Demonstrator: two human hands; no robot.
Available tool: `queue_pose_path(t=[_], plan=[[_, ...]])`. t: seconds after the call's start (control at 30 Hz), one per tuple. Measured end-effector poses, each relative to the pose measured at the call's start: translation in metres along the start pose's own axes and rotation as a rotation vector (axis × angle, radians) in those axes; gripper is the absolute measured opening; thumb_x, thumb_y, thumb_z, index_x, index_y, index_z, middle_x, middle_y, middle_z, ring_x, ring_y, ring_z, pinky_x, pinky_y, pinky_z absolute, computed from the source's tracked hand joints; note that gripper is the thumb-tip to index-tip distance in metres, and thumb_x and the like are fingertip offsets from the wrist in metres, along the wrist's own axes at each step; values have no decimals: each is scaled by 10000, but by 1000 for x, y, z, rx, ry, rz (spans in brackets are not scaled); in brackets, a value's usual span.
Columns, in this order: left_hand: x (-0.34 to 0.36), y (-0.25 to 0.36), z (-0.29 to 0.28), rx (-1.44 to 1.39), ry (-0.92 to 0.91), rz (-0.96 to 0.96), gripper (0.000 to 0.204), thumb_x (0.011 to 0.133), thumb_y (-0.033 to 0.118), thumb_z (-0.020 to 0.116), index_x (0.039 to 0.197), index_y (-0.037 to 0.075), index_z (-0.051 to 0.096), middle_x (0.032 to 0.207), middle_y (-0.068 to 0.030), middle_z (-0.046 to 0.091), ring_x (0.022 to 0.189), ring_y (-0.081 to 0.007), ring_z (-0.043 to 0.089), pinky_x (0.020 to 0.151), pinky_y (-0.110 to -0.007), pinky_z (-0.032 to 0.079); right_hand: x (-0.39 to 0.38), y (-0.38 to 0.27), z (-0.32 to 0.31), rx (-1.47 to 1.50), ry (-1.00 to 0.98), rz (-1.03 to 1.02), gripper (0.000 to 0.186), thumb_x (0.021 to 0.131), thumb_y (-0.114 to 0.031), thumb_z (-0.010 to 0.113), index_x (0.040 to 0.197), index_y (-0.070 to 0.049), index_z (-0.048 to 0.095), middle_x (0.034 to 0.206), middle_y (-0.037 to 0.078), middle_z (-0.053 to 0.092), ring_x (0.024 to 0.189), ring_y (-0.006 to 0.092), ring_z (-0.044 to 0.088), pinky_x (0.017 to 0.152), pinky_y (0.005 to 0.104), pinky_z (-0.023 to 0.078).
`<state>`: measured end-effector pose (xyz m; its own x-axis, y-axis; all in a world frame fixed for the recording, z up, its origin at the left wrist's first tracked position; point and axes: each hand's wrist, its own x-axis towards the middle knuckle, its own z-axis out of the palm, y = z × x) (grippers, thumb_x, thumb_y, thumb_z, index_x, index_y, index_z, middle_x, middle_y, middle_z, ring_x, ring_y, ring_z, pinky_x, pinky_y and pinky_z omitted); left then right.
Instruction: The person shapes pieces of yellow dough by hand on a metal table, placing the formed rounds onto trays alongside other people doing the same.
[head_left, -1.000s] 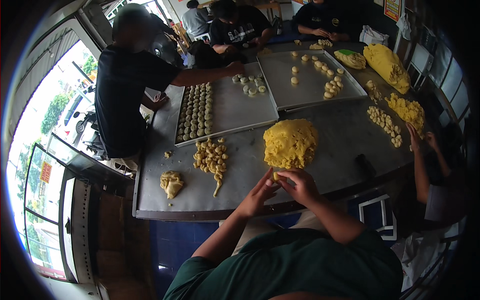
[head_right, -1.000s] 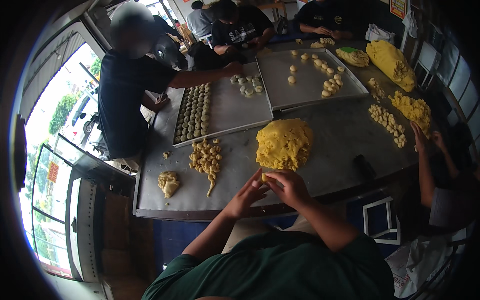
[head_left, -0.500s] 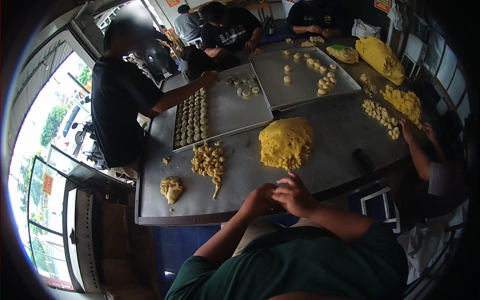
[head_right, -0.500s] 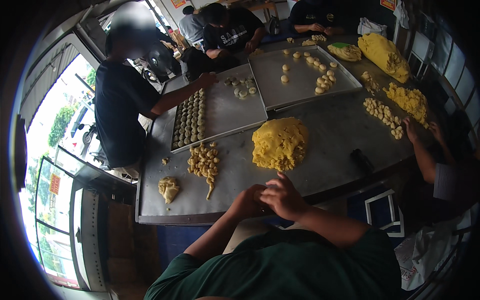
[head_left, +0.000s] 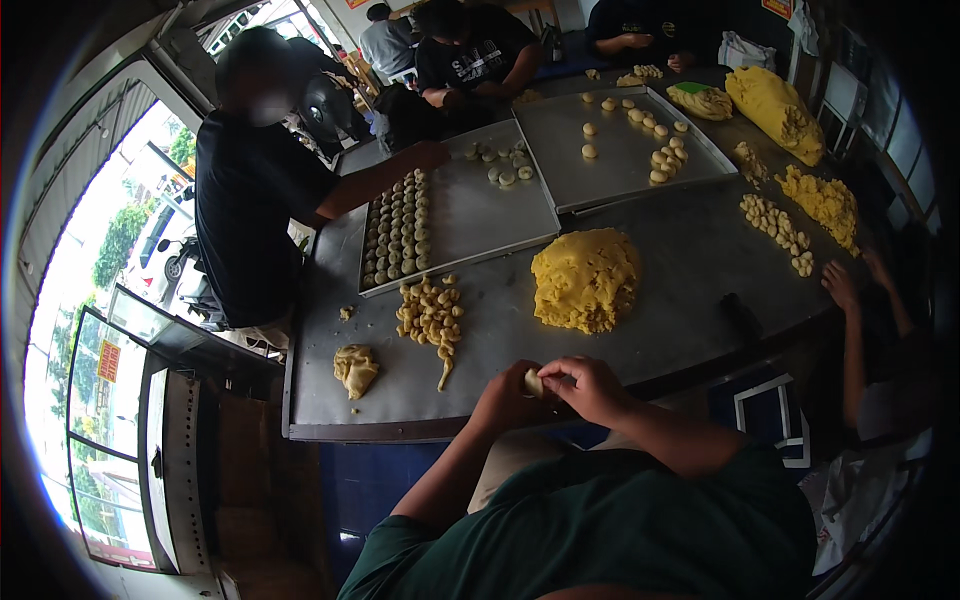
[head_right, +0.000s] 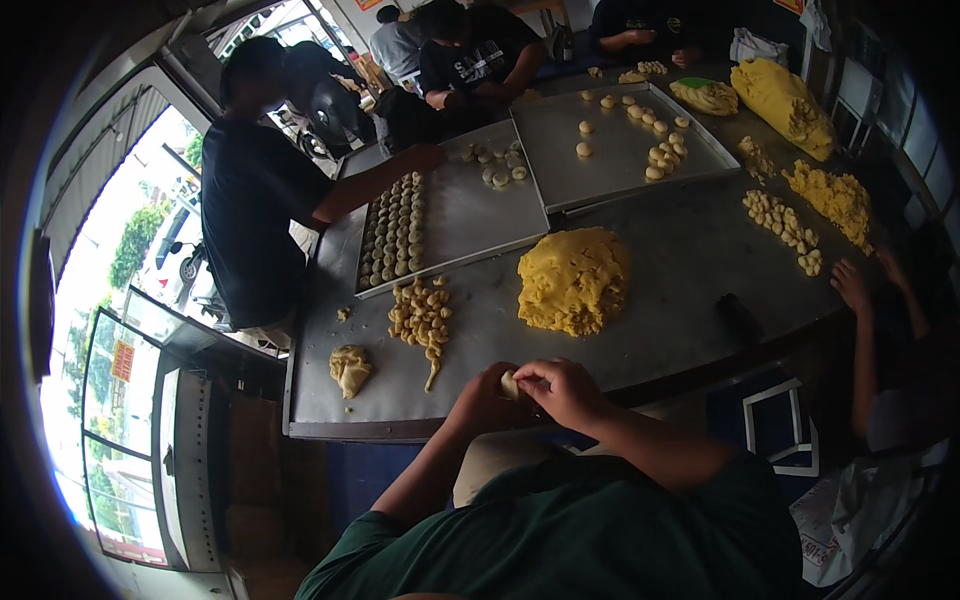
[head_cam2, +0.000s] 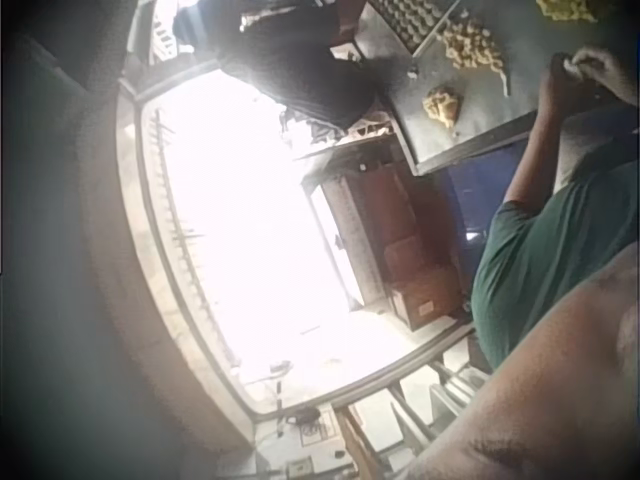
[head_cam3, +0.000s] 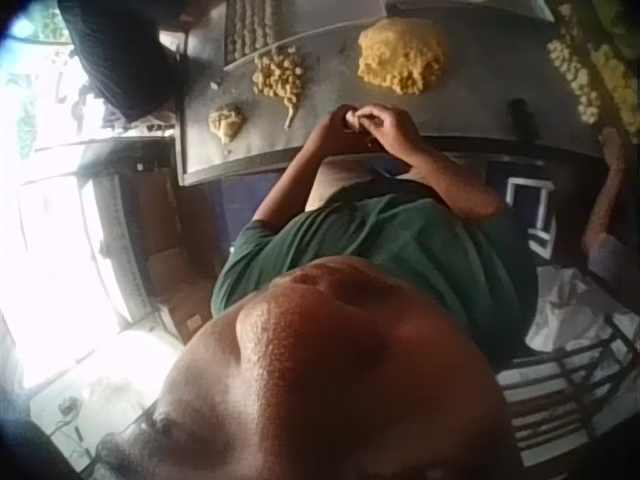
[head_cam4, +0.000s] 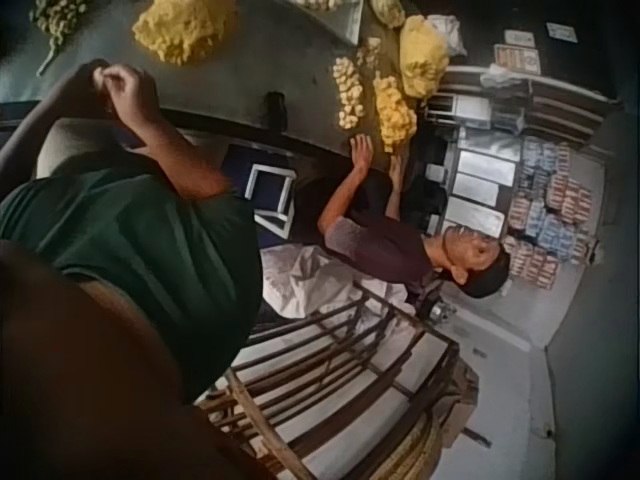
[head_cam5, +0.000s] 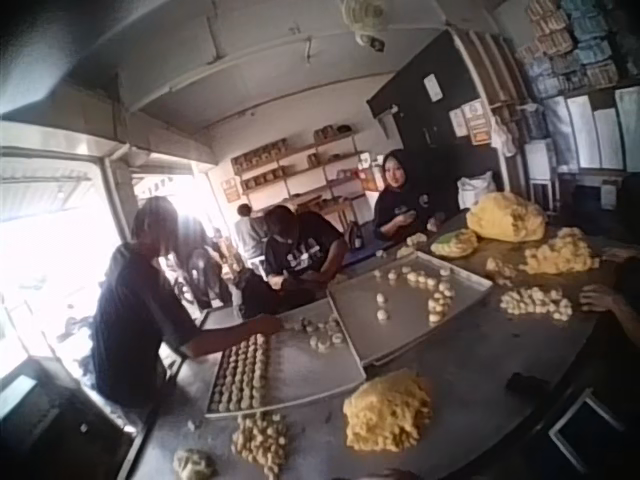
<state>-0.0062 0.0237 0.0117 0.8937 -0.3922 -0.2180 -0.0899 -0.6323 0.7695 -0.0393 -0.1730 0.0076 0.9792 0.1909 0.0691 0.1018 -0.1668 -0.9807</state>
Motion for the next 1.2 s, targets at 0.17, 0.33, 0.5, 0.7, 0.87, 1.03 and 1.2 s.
queue_pose_path(t=[0.17, 0.33, 0.5, 0.7, 0.87, 1.03, 1.2], plan=[[3, -16, 5, 133, -58, 119, 606, 699, 335, 918, 1170, 54, 662, 1035, -187, 741, 991, -345, 735, 838, -415, 574, -11, 8, 1, -771, 11, -640, 184, 811, -106, 763, 993, -125, 787, 1009, 35, 759, 1086, 265, 641, 1022, 477, 447], [8, 1, 10, -188, 36, 164, 595, 684, 379, 917, 1112, 46, 674, 1011, -188, 740, 968, -363, 731, 822, -426, 575, 2, 16, -9, -458, 33, -348, 237, 799, -96, 757, 1035, -94, 786, 993, 59, 772, 962, 298, 690, 954, 448, 501], [8, -6, 7, 207, -85, 152, 500, 711, 294, 897, 1086, 49, 675, 1013, -172, 729, 983, -311, 737, 836, -401, 571, 0, 9, -4, -599, 24, -577, 156, 812, -106, 758, 966, -81, 769, 950, 77, 770, 893, 308, 695, 905, 445, 517], [0, 2, 10, -72, 120, 147, 578, 666, 334, 909, 1111, 62, 659, 1093, -180, 728, 1017, -417, 700, 843, -475, 561, 8, 12, -4, -255, -46, -82, 159, 824, -150, 774, 961, -72, 763, 1026, 97, 755, 1029, 323, 675, 903, 460, 519], [5, 7, 10, 187, 36, 194, 505, 750, 213, 854, 1176, 72, 622, 1075, -193, 719, 1018, -410, 701, 838, -463, 562, 7, 9, -8, -613, -85, -370, 200, 806, -137, 785, 995, -71, 774, 934, 99, 757, 926, 318, 687, 874, 441, 532], [16, -6, 26, -200, 96, 43, 428, 780, 148, 819, 1151, 54, 626, 1029, -178, 714, 980, -401, 707, 829, -443, 563, 10, 16, 5, -320, 125, -294, 424, 806, -88, 796, 1219, -85, 699, 1031, 105, 695, 1036, 303, 646, 924, 423, 512], [8, 2, 28, -53, 151, 248, 320, 763, 114, 803, 1044, 43, 666, 991, -165, 720, 935, -382, 715, 814, -426, 565, 8, -6, -5, -538, 215, -320, 741, 810, -155, 834, 1470, -100, 502, 1202, 150, 594, 1121, 294, 603, 970, 425, 492]])
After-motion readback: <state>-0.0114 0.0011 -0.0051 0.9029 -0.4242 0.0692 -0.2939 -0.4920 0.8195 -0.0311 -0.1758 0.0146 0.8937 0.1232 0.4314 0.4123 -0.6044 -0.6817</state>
